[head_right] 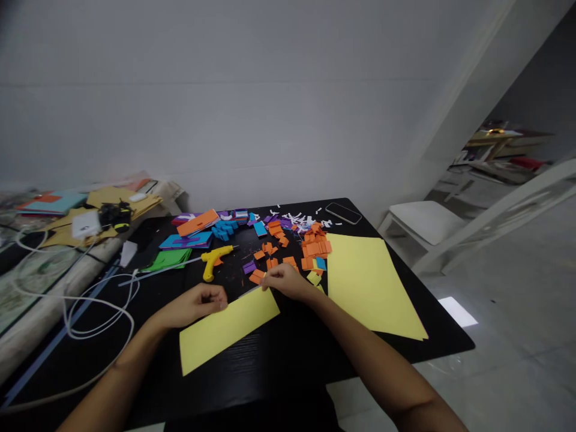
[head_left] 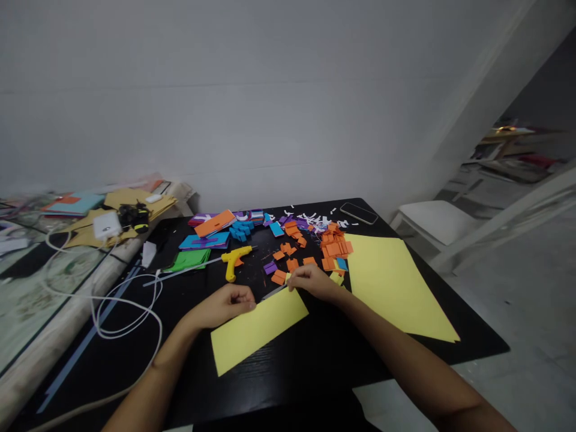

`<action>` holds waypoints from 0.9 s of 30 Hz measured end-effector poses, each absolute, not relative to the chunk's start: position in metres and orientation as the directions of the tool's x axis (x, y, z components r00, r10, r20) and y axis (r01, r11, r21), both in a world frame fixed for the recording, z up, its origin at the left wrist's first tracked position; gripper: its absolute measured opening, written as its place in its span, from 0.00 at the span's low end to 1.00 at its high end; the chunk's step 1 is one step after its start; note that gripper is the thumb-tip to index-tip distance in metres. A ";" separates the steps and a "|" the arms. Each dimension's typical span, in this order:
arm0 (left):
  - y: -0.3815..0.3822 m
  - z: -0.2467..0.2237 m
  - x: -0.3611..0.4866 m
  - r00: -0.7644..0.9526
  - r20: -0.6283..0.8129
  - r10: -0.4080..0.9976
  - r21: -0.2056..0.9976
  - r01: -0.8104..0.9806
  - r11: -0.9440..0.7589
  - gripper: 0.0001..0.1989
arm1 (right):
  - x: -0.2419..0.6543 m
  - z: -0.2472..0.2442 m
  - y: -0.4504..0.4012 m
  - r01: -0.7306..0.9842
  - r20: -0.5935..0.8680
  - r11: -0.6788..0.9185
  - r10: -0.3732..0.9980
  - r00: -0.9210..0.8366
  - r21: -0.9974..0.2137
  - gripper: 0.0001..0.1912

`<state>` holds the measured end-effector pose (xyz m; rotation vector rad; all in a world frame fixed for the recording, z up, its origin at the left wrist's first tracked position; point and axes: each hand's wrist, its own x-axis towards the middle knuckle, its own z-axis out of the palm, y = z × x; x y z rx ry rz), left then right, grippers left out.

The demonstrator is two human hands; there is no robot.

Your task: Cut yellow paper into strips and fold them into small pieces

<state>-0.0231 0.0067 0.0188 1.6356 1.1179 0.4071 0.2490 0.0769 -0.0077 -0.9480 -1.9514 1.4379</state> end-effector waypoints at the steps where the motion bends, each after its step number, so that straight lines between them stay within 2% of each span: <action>1: 0.006 0.019 -0.022 0.504 -0.257 0.825 0.893 0.450 0.003 0.18 | 0.248 -0.009 0.077 0.221 0.009 0.167 0.815 -0.580 -0.961 0.14; 4: 0.004 0.015 -0.016 0.495 -0.252 0.831 0.900 0.436 0.013 0.18 | 0.241 -0.012 0.072 0.145 -0.010 0.085 0.833 -0.553 -0.986 0.12; 8: 0.001 0.007 -0.008 0.473 -0.265 0.841 0.895 0.444 0.032 0.20 | 0.231 -0.018 0.059 0.035 -0.051 -0.038 0.788 -0.614 -0.999 0.16; 11: 0.000 0.003 -0.005 0.447 -0.245 0.860 0.897 0.441 0.026 0.20 | 0.228 -0.021 0.057 -0.030 -0.045 -0.082 0.778 -0.627 -0.996 0.17; 15: 0.000 0.005 -0.003 0.410 -0.244 0.879 0.899 0.436 0.046 0.21 | 0.228 -0.023 0.062 -0.128 -0.017 -0.103 0.837 -0.546 -0.986 0.22; 22: -0.002 0.004 0.004 0.347 -0.231 0.909 0.903 0.425 0.067 0.22 | 0.228 -0.017 0.061 -0.077 -0.169 -0.237 0.851 -0.498 -0.968 0.23; 27: -0.003 0.000 0.011 0.351 -0.247 0.903 0.921 0.374 0.107 0.22 | 0.227 -0.012 0.057 -0.066 -0.191 -0.264 0.828 -0.527 -0.962 0.21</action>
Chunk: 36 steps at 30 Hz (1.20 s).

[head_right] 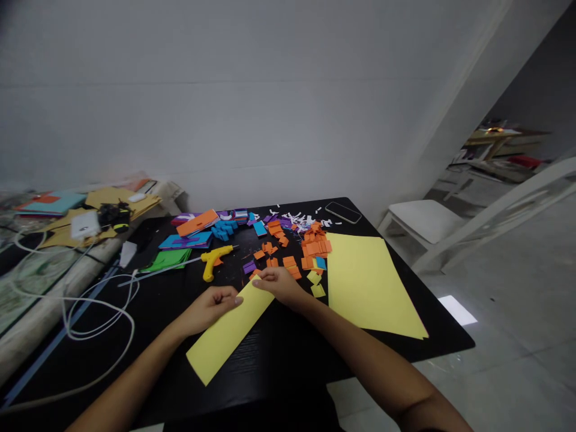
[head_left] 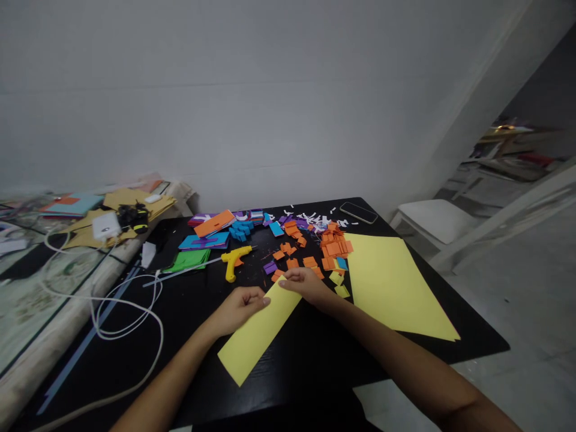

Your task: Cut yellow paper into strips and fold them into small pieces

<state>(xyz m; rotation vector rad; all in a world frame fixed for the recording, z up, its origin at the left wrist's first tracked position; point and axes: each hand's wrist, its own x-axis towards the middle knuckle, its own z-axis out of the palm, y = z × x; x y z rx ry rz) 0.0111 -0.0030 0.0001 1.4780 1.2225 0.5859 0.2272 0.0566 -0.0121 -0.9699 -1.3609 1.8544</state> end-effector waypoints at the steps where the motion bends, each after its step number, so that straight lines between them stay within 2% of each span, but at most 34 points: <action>1: -0.003 0.000 0.012 0.358 -0.242 0.902 0.928 0.358 0.107 0.21 | 0.227 -0.012 0.056 -0.062 -0.187 -0.259 0.824 -0.535 -0.964 0.21; 6: -0.002 -0.003 0.015 0.378 -0.179 0.908 0.938 0.343 0.043 0.22 | 0.222 -0.017 0.052 -0.018 -0.178 -0.232 0.791 -0.586 -0.973 0.20; 12: -0.001 -0.006 0.015 0.349 -0.170 0.922 0.923 0.385 0.024 0.23 | 0.219 -0.021 0.051 -0.021 -0.157 -0.214 0.777 -0.610 -0.977 0.19; 15: -0.001 -0.007 0.014 0.341 -0.159 0.927 0.923 0.385 0.016 0.23 | 0.223 -0.017 0.056 -0.043 -0.151 -0.207 0.824 -0.545 -0.977 0.18; 19: 0.000 -0.006 0.012 0.343 -0.189 0.920 0.932 0.359 0.058 0.22 | 0.237 -0.010 0.069 -0.081 -0.162 -0.205 0.916 -0.368 -0.975 0.17; 25: -0.001 -0.003 0.011 0.358 -0.219 0.908 0.943 0.317 0.102 0.22 | 0.254 -0.009 0.090 -0.175 -0.182 -0.204 0.974 -0.136 -0.963 0.17; 30: -0.002 -0.001 0.008 0.355 -0.242 0.903 0.958 0.237 0.164 0.22 | 0.258 -0.015 0.098 -0.253 -0.171 -0.188 0.981 -0.087 -0.949 0.18; 36: -0.004 0.004 0.006 0.311 -0.151 0.938 0.970 0.229 0.080 0.20 | 0.257 -0.016 0.099 -0.307 -0.147 -0.170 0.984 -0.096 -0.936 0.18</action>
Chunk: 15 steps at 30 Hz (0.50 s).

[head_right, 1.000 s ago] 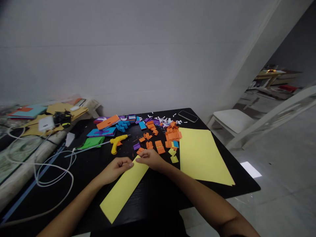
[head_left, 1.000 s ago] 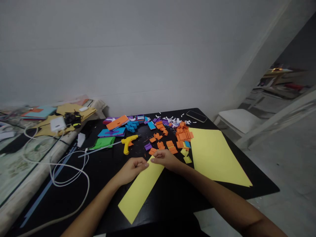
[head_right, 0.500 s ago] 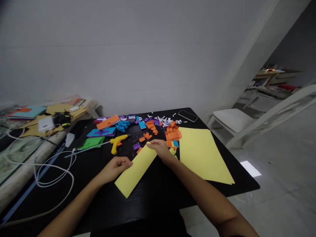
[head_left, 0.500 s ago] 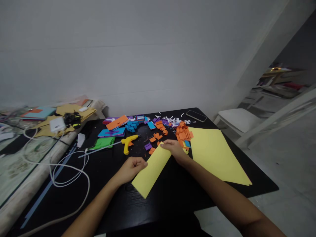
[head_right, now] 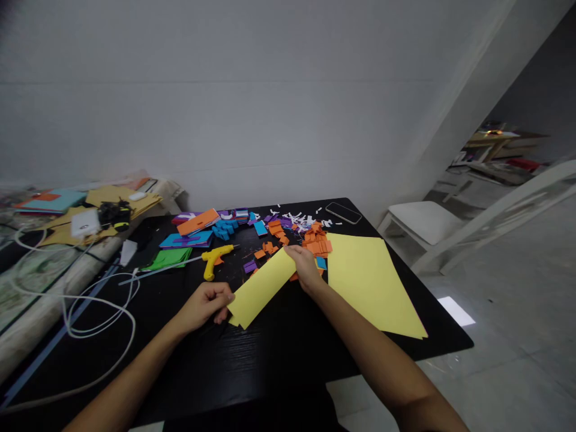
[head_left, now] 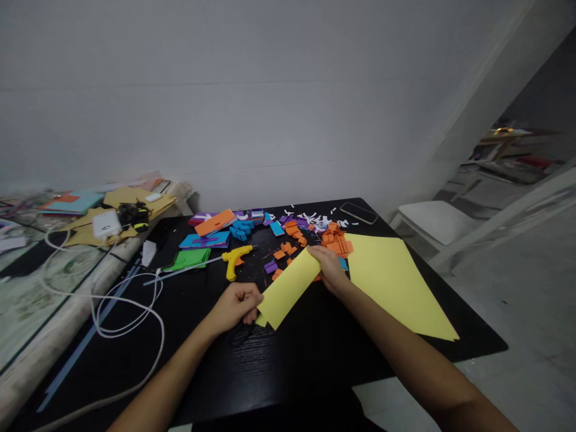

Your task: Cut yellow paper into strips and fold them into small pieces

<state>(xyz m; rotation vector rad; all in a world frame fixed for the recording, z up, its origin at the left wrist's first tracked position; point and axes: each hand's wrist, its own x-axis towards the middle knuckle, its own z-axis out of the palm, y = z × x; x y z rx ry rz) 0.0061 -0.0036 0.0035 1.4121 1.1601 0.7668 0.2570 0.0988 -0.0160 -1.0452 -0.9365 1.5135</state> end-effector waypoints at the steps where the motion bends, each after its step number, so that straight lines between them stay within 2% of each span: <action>1: -0.003 0.004 0.006 0.289 -0.134 0.948 0.971 0.232 0.067 0.19 | 0.256 -0.016 0.098 -0.333 -0.146 -0.175 0.983 -0.111 -0.926 0.18; 6: -0.002 0.001 0.000 0.207 -0.066 0.976 0.975 0.222 0.019 0.18 | 0.255 -0.016 0.098 -0.346 -0.146 -0.183 0.981 -0.129 -0.920 0.20; 11: -0.003 0.006 -0.001 0.291 0.007 0.957 0.984 0.166 -0.058 0.18 | 0.253 -0.019 0.096 -0.271 -0.138 -0.165 0.984 -0.113 -0.949 0.20; 15: -0.003 0.008 0.003 0.344 0.033 0.938 0.994 0.083 -0.066 0.17 | 0.245 -0.020 0.086 -0.225 -0.142 -0.188 0.968 -0.205 -0.956 0.21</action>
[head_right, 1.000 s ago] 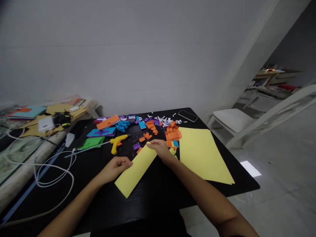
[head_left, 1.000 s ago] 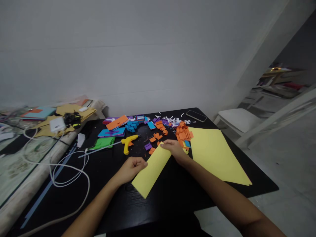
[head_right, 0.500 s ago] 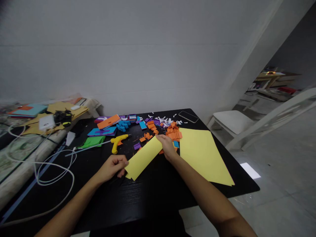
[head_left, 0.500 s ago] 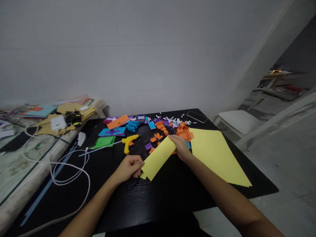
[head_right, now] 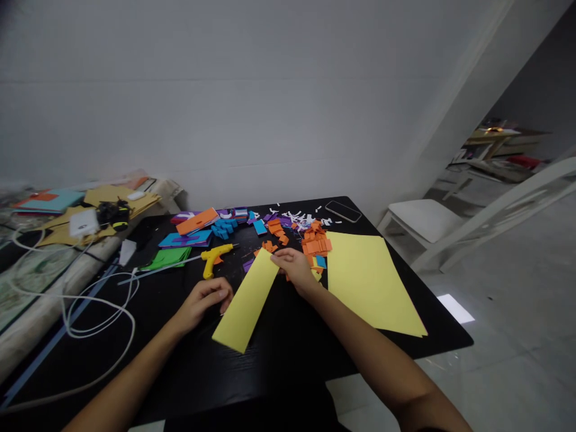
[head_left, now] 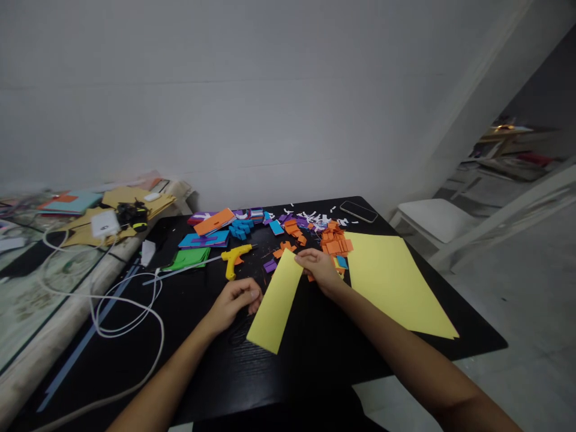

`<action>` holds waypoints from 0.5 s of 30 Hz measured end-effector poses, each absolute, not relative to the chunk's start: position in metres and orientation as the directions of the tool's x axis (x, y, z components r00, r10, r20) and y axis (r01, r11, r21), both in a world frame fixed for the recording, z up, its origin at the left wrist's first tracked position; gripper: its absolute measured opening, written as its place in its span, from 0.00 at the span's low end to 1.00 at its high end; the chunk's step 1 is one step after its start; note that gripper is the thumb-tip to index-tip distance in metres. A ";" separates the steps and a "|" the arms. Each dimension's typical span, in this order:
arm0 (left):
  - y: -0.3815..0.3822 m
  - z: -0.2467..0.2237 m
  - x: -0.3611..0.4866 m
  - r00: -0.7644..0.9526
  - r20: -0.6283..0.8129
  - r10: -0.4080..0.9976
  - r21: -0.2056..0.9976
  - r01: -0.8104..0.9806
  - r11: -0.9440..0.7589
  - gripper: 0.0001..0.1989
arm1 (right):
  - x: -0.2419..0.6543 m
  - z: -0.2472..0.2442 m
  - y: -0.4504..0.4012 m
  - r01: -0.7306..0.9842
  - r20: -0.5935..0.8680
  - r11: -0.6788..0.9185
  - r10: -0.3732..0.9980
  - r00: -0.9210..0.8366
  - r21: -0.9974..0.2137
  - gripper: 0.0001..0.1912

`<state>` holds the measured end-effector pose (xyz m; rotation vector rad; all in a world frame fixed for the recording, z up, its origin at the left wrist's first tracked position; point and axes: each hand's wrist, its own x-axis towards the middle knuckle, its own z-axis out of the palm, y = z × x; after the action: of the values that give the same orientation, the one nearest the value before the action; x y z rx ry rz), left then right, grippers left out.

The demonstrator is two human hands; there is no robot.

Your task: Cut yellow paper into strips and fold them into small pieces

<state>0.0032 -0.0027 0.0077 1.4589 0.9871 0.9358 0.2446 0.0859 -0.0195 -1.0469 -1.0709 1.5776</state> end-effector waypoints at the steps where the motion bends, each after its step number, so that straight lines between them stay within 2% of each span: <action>1: -0.002 0.007 0.004 0.349 0.026 0.937 0.997 0.056 -0.049 0.16 | 0.242 -0.020 0.082 -0.214 -0.137 -0.190 0.961 -0.241 -0.958 0.21; 7: 0.000 0.001 0.010 0.320 0.030 0.947 0.999 -0.042 -0.017 0.21 | 0.229 -0.021 0.065 -0.084 -0.123 -0.174 0.898 -0.422 -0.981 0.20; 10: 0.001 0.001 0.011 0.278 0.038 0.960 0.999 -0.021 -0.033 0.23 | 0.227 -0.021 0.062 -0.059 -0.123 -0.171 0.872 -0.474 -0.983 0.20; 15: 0.001 -0.001 0.010 0.221 0.034 0.975 0.997 0.065 -0.050 0.21 | 0.226 -0.022 0.061 -0.055 -0.095 -0.149 0.832 -0.546 -0.987 0.20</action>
<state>0.0101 0.0014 -0.0011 1.3886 1.0730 1.0389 0.2260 0.0614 -0.0220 -0.9027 -1.4751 1.7665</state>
